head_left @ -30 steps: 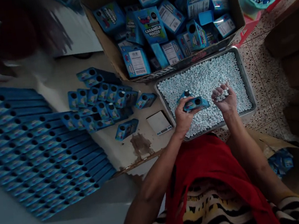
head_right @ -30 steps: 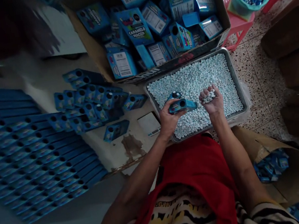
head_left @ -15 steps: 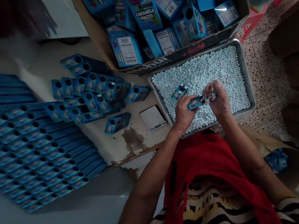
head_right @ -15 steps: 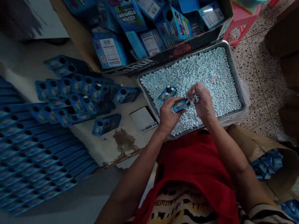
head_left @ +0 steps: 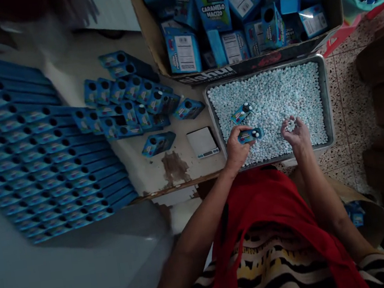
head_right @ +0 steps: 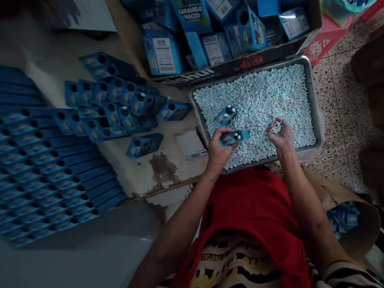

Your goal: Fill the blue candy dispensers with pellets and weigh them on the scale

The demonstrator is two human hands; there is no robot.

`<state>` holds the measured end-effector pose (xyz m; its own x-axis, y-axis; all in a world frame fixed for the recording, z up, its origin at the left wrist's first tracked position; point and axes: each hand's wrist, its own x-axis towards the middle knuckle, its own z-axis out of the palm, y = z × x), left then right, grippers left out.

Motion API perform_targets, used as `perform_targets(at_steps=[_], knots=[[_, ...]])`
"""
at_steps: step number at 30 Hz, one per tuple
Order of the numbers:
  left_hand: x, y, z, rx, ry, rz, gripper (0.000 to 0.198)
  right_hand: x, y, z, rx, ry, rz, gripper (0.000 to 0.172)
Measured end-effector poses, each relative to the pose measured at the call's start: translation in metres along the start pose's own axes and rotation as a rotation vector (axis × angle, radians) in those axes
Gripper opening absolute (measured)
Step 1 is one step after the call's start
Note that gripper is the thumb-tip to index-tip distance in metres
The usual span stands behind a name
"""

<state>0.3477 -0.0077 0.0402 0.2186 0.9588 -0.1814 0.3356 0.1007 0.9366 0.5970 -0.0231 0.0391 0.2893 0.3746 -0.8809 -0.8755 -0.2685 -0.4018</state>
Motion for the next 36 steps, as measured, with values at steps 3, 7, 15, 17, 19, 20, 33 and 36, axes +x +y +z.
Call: perform_targets(at_steps=[3,7,15,17,19,20,33,36], knots=[[-0.002,-0.001,-0.01,-0.032,0.016,0.014,0.035,-0.005,0.007,-0.001,-0.112,-0.094,0.037,0.021],[-0.002,0.001,-0.031,-0.101,0.052,-0.03,0.038,-0.018,0.011,0.012,-0.239,-0.161,0.032,0.029],[0.002,-0.001,-0.032,-0.037,0.021,0.006,0.041,-0.089,0.024,0.06,-0.825,-0.629,-0.373,0.024],[0.003,-0.001,-0.027,-0.003,0.002,0.025,0.04,-0.095,0.025,0.067,-1.1,-0.669,-0.544,0.01],[0.004,-0.001,-0.023,0.02,-0.026,0.039,0.036,-0.094,0.026,0.07,-1.304,-0.678,-0.658,0.01],[0.004,-0.001,-0.022,0.026,-0.038,0.042,0.035,-0.092,0.026,0.071,-1.37,-0.675,-0.677,0.018],[-0.022,-0.001,-0.054,-0.024,0.221,-0.055,0.033,-0.04,0.016,0.031,-0.445,-0.206,-0.016,0.032],[-0.062,-0.022,-0.094,0.027,0.519,-0.2,0.041,-0.031,0.003,0.016,-0.405,-0.091,-0.016,0.029]])
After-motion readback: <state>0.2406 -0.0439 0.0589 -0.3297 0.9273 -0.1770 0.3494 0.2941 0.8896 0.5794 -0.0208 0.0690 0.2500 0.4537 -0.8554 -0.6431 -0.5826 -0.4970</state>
